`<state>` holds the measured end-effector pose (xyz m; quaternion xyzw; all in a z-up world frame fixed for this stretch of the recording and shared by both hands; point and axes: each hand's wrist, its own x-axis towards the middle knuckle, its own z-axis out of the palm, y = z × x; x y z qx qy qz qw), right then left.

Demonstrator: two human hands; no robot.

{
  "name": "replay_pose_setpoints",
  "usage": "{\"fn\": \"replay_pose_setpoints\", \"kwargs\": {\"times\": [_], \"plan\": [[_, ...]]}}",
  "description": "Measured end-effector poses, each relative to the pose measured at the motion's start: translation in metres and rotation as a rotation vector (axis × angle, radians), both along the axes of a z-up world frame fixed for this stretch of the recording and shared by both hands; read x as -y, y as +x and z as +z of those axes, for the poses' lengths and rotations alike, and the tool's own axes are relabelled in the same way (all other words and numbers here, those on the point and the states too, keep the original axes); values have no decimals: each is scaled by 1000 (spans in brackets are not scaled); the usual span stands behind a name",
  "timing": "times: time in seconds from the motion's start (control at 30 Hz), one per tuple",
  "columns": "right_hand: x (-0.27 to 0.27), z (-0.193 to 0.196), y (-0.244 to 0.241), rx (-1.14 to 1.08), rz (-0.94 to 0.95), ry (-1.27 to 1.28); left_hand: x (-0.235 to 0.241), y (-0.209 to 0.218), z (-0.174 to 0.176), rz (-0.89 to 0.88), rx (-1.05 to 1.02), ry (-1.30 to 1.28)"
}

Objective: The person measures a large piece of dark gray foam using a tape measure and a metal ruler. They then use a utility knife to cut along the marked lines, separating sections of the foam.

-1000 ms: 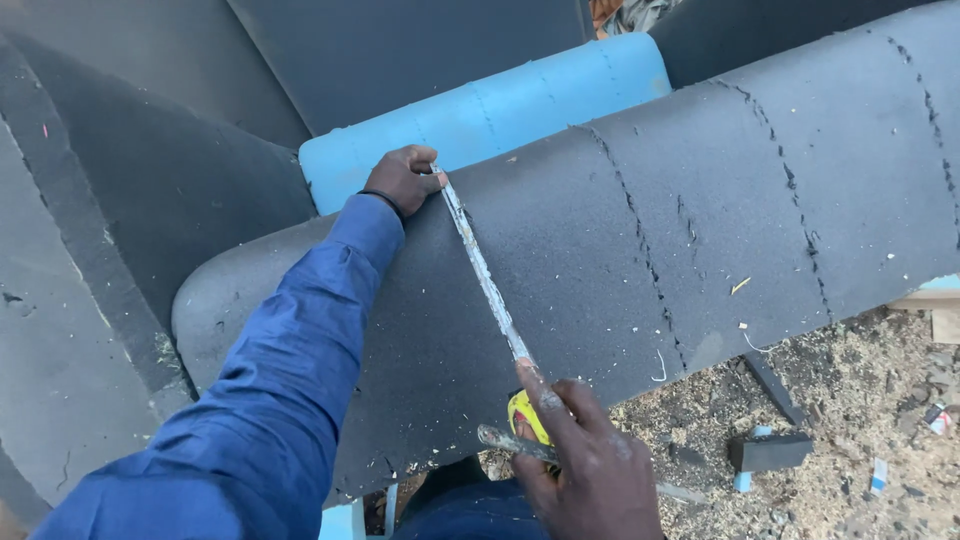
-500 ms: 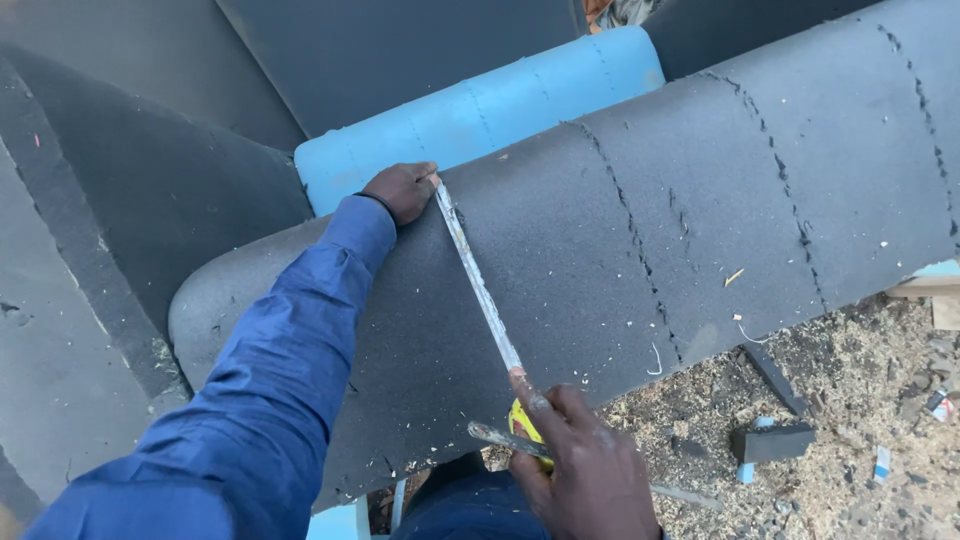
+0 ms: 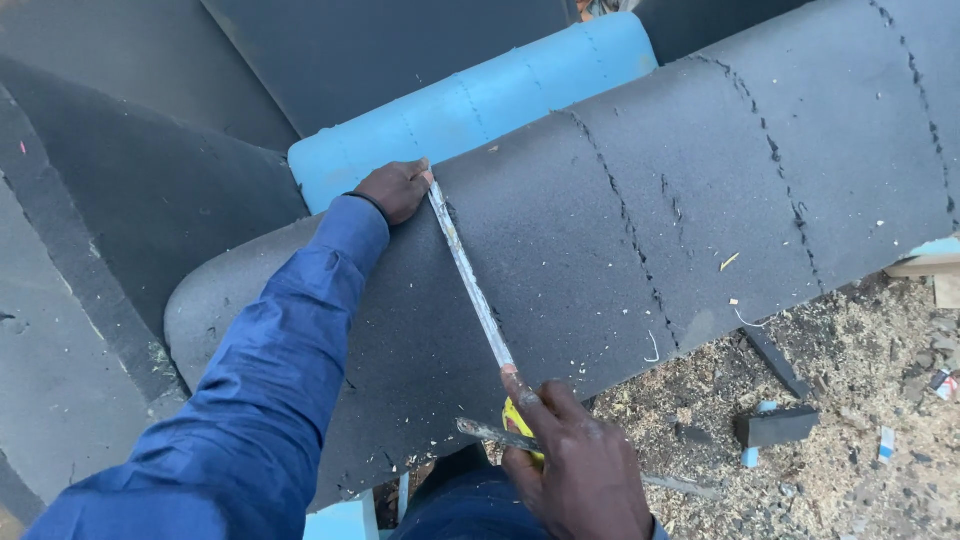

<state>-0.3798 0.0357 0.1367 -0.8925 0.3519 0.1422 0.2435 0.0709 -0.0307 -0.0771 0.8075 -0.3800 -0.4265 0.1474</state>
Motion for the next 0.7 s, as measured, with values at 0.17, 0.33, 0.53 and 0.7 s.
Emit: {"fn": "replay_pose_setpoints", "kwargs": {"times": [0.17, 0.33, 0.53, 0.7], "plan": [[8, 14, 6, -182, -15, 97, 7, -3, 2, -73, 111, 83], [0, -31, -38, -192, 30, 90, 7, -8, 10, -128, 163, 115], [-23, -133, -123, 68, 143, -7, 0, -15, 13, -106, 145, 44], [-34, -146, -118, 183, 193, -57, -1, -15, 21, -116, 170, 41]]}}
